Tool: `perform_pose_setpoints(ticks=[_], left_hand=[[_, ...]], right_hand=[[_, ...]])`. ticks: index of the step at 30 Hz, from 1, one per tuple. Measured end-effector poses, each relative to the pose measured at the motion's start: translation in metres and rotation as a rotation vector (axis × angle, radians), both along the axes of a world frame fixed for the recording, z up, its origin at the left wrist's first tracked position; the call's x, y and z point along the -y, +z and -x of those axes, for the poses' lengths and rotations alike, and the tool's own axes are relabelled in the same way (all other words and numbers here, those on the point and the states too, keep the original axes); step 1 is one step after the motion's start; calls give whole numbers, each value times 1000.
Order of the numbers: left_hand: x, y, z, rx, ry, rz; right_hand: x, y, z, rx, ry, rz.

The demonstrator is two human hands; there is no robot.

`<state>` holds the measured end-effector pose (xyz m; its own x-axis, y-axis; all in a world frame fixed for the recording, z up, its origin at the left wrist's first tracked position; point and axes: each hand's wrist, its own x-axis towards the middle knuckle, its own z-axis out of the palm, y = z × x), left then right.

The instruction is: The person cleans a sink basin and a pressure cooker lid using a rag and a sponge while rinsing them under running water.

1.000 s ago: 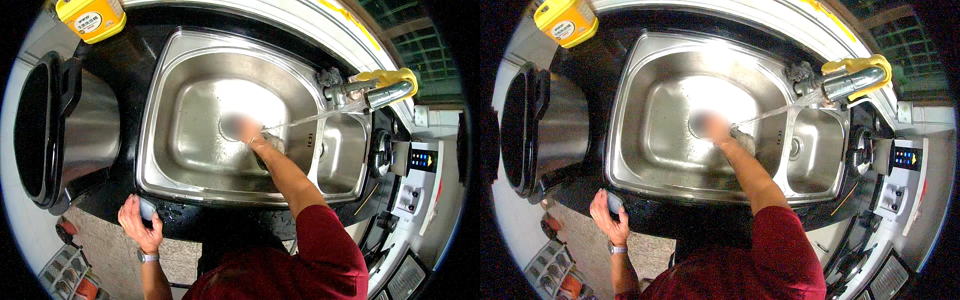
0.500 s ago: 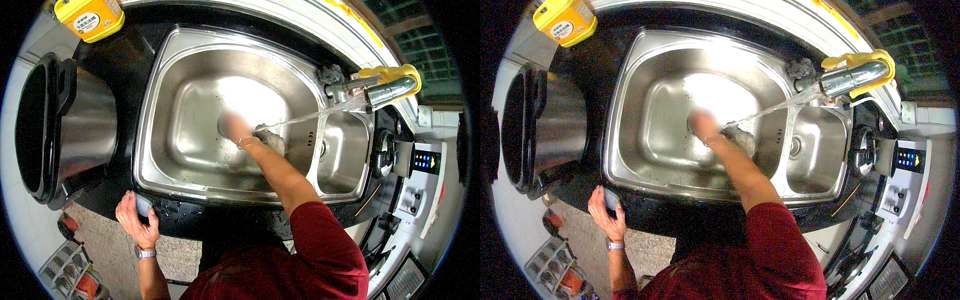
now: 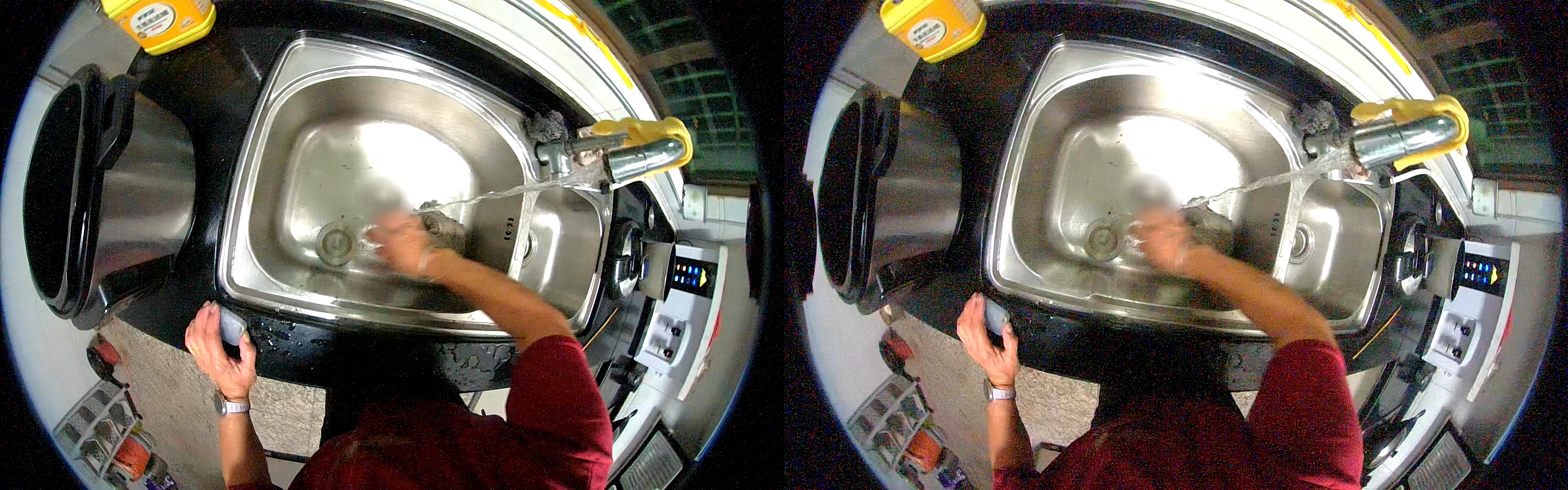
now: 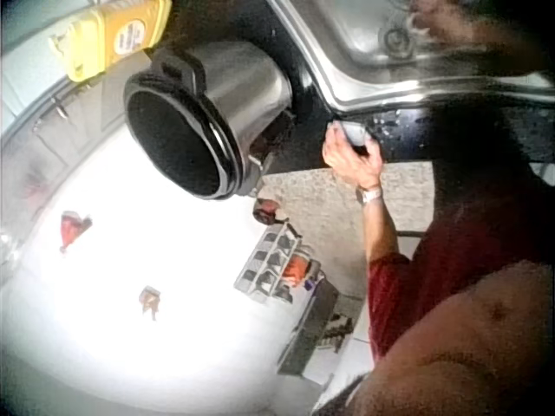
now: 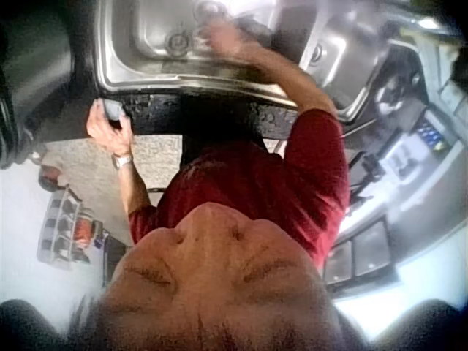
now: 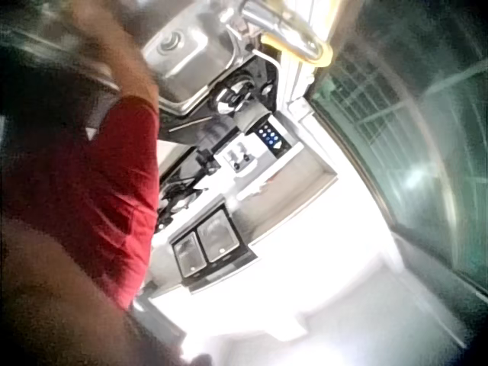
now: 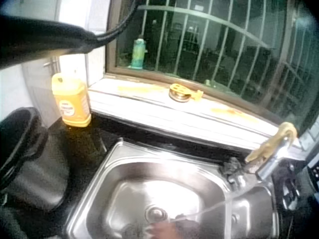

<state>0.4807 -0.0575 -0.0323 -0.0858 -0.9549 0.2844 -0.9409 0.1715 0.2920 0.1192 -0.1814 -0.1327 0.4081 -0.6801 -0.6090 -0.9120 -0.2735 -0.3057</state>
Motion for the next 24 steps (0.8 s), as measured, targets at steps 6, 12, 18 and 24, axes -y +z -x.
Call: perform_pose_setpoints(ticks=[6, 12, 18, 24], left_hand=[[1, -1, 0, 0, 3, 7], [1, -1, -2, -2, 6, -28], [-1, -3, -2, 3, 18, -53], [-4, -5, -3, -12, 57, -82]], right_hand=[[-45, -25, 89, -198, 57, 258], [-21, -47, 8, 162, 441, 331], [53, -67, -101, 276, 337, 683], [145, -46, -90, -170, -97, 391]])
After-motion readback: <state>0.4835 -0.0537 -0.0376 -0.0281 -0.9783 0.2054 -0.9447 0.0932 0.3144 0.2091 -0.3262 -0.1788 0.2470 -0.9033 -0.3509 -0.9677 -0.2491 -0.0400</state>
